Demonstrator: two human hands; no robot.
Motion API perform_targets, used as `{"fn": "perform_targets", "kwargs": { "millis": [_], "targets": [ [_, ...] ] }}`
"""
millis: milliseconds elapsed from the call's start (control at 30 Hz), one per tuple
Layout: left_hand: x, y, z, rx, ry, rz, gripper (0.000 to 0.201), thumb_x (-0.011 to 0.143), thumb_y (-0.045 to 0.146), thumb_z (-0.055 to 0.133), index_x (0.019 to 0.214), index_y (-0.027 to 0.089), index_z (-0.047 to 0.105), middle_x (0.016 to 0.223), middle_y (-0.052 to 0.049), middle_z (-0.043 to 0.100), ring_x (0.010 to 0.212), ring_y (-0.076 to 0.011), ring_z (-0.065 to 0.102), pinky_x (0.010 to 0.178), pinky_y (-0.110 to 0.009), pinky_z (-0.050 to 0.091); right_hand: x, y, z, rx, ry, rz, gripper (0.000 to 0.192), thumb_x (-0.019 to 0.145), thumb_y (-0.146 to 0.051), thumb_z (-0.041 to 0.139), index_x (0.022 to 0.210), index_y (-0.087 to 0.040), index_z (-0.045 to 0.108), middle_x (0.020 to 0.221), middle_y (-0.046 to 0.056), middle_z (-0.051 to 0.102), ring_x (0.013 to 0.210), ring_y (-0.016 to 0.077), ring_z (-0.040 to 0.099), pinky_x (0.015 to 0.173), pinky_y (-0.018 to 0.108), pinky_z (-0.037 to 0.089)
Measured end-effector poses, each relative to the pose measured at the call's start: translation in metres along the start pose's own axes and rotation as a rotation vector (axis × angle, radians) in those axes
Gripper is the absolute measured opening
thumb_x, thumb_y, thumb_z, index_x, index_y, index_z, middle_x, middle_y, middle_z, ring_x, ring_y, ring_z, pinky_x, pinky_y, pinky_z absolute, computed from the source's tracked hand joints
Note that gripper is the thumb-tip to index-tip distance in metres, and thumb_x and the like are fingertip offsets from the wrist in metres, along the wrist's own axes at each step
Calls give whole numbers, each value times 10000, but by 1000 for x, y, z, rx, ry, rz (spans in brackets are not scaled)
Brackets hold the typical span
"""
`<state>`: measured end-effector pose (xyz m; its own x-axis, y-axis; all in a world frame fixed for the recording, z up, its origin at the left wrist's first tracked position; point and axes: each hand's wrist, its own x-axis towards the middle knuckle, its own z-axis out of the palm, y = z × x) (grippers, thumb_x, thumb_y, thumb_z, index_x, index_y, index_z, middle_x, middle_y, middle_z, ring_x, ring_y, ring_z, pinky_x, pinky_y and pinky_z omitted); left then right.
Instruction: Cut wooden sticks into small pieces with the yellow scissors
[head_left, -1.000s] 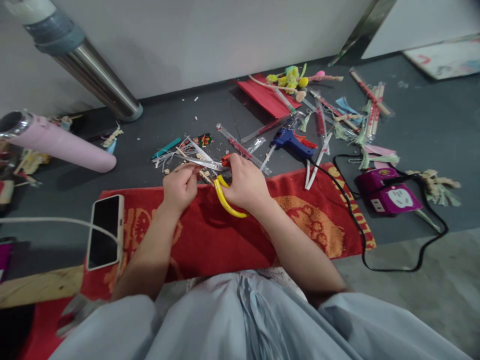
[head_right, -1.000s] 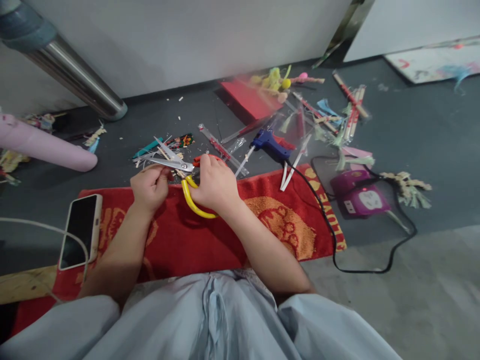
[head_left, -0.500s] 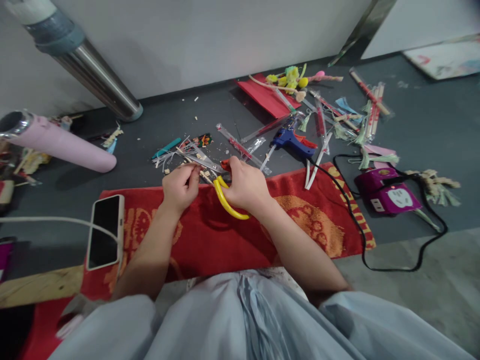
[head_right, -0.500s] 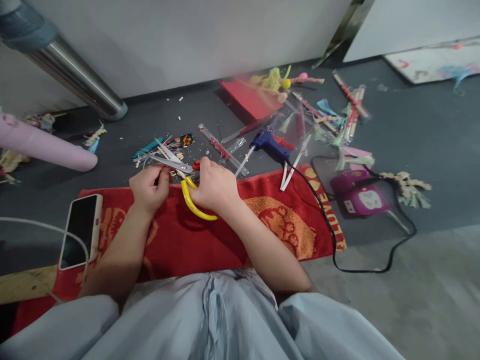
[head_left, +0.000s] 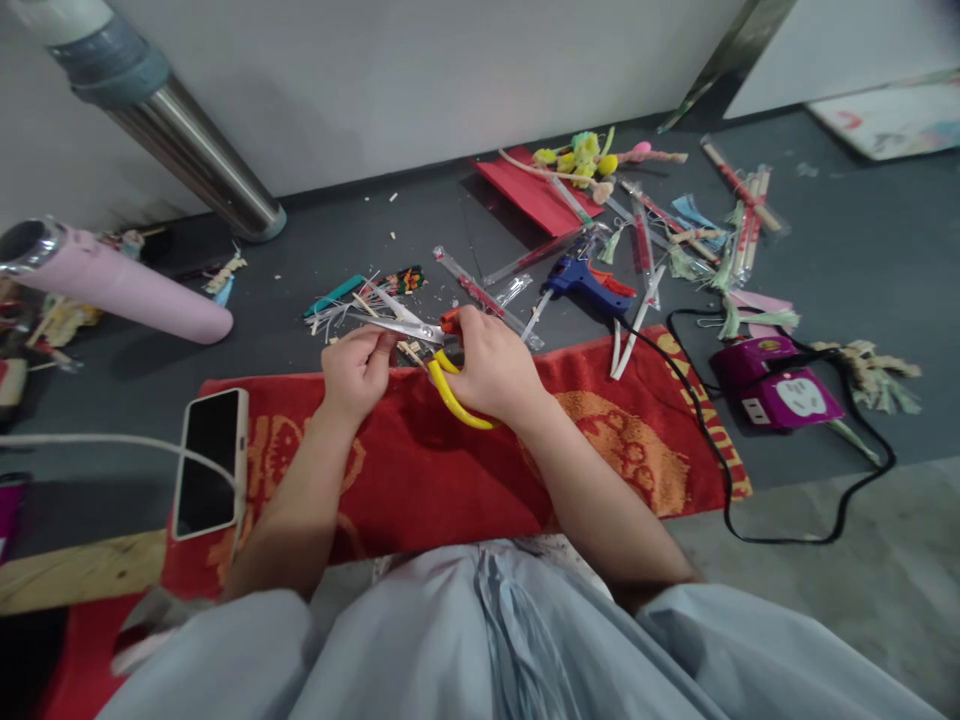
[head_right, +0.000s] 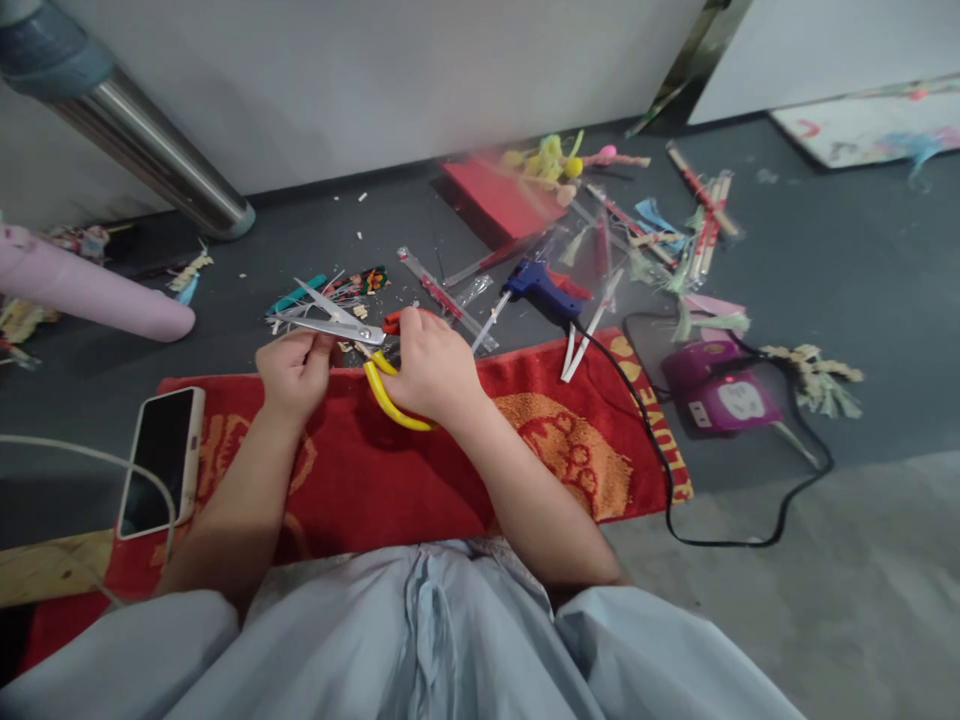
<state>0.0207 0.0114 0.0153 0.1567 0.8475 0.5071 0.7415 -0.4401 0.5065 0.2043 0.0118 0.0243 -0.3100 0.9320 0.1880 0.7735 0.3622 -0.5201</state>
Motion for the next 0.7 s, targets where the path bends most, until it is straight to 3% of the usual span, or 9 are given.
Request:
{"fn": "perform_targets", "kwargs": {
  "millis": [300,700],
  "targets": [
    [-1,-5,3,-7,-71,45,517,930,482,325,572,181,547,541,-6,556,553,-109,541,578,-228,411,-1,2,0,2,10,-36,565,770,-608,489,1046,-115,493,1038,162,611,984,283,558,870,374,431],
    [2,-3,1,63,-75,151,493,947,394,313,548,178,506,535,-16,568,537,-107,543,543,-225,403,-1,-4,0,-20,-84,53,345,777,-394,475,1015,-145,476,982,145,639,899,256,605,760,338,445]
  ]
}}
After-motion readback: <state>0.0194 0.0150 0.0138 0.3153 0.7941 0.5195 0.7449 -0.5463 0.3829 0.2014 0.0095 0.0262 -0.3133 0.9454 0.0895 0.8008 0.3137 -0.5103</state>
